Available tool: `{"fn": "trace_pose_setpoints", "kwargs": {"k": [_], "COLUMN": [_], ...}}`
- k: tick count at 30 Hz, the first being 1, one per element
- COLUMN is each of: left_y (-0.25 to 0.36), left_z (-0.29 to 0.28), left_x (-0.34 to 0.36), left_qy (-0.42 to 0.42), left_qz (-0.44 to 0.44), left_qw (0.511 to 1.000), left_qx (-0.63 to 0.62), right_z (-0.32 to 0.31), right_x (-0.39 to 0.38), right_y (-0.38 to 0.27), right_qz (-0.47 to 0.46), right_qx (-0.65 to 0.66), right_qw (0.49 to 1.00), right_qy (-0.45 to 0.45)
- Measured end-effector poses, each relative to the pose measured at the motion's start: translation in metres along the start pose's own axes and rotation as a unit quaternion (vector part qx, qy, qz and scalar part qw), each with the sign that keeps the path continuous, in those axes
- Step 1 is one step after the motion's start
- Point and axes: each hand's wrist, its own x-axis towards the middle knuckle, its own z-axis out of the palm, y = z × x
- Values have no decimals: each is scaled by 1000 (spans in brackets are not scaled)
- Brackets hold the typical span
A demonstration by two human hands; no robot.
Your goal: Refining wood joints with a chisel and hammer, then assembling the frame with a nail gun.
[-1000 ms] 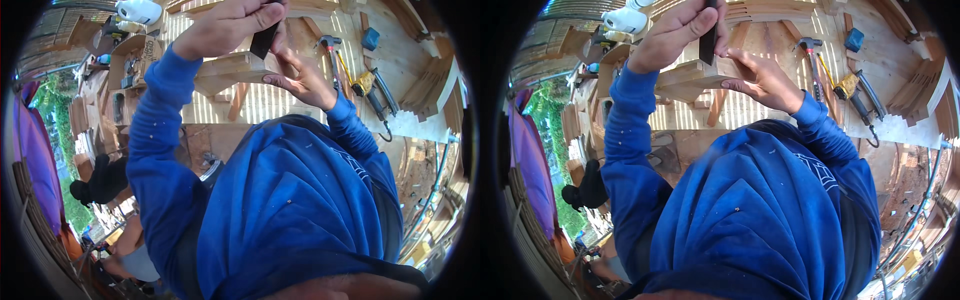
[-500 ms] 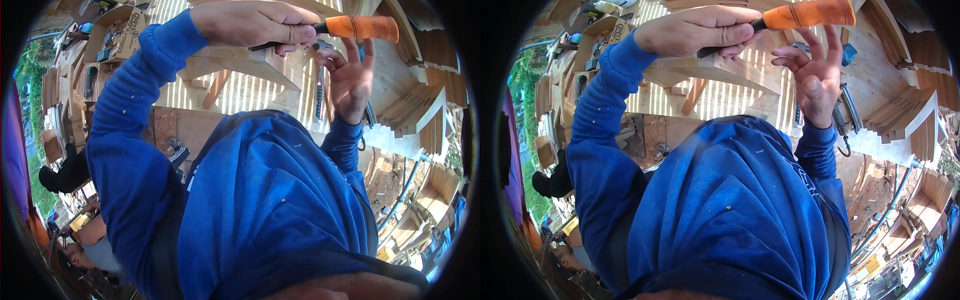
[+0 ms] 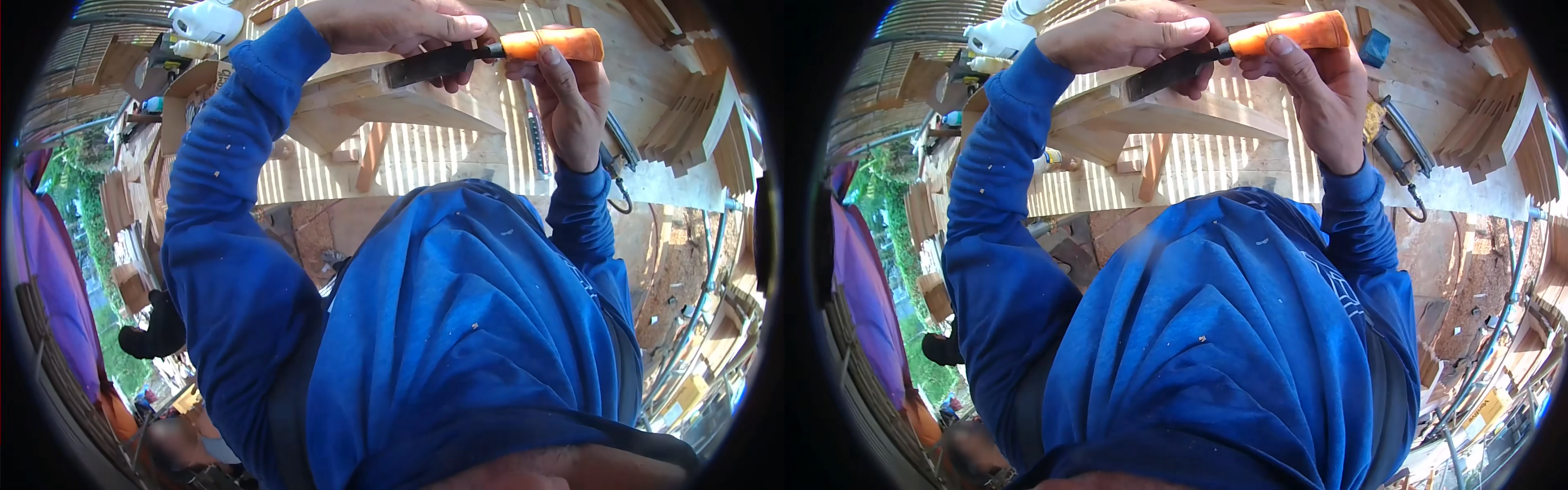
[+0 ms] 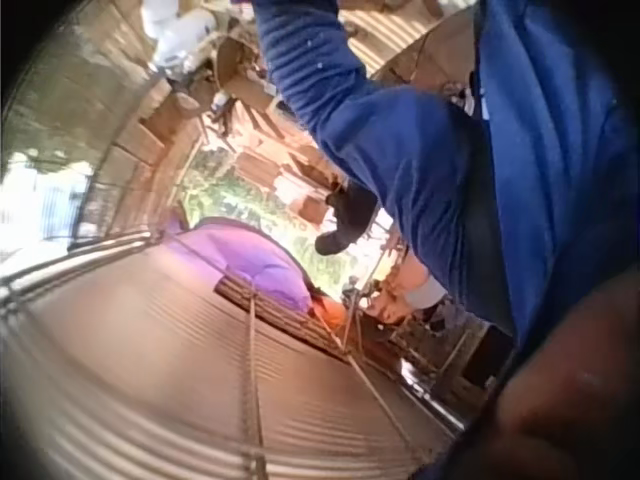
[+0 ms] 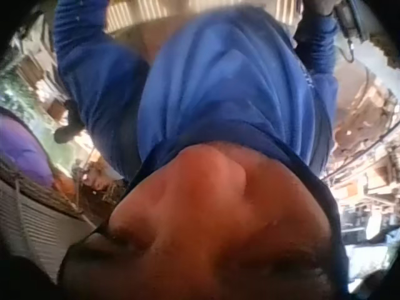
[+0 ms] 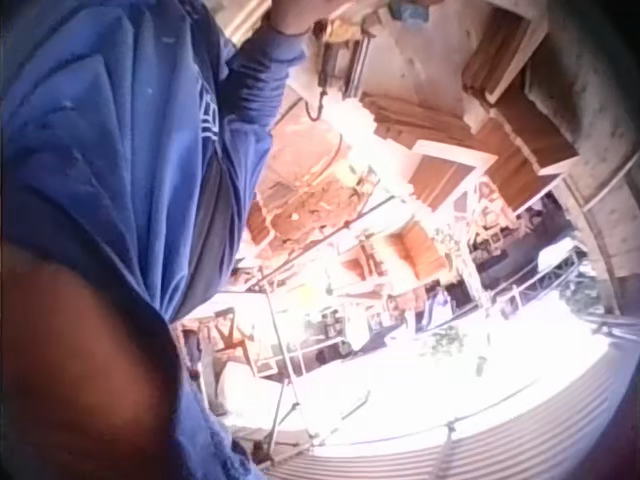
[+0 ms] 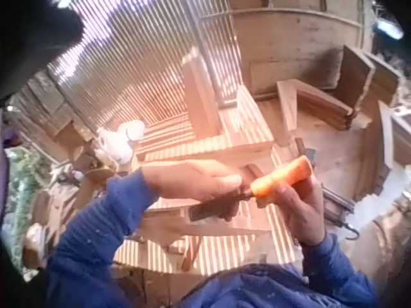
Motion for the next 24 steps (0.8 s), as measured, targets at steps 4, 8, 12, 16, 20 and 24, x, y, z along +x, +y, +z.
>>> {"fn": "trace_pose_setpoints", "kwargs": {"k": [4, 8, 12, 16, 20, 24], "left_y": [-22, -23, -18, -13, -16, -19], "left_z": [8, 6, 12, 9, 9, 14], "left_x": [9, 13, 9, 5, 7, 3], "left_qy": [11, -13, 10, -11, -38, 12], "left_qz": [-4, 78, 87, 31, 40, 52], "left_qw": [1000, 996, 994, 997, 997, 998], "left_qx": [1, 40, 63, 63, 60, 33], "right_z": [12, 14, 15, 10, 27, 38], "right_x": [-3, -1, -2, -1, 43, 5], "right_y": [-8, -10, -15, -3, 30, -40], "right_qz": [-17, -10, -15, -20, -427, 61], "right_qx": [-43, -103, -97, -78, 267, 7], "right_qw": [999, 994, 995, 997, 846, 994], "right_qy": [-19, -19, -8, -9, -176, 86]}}
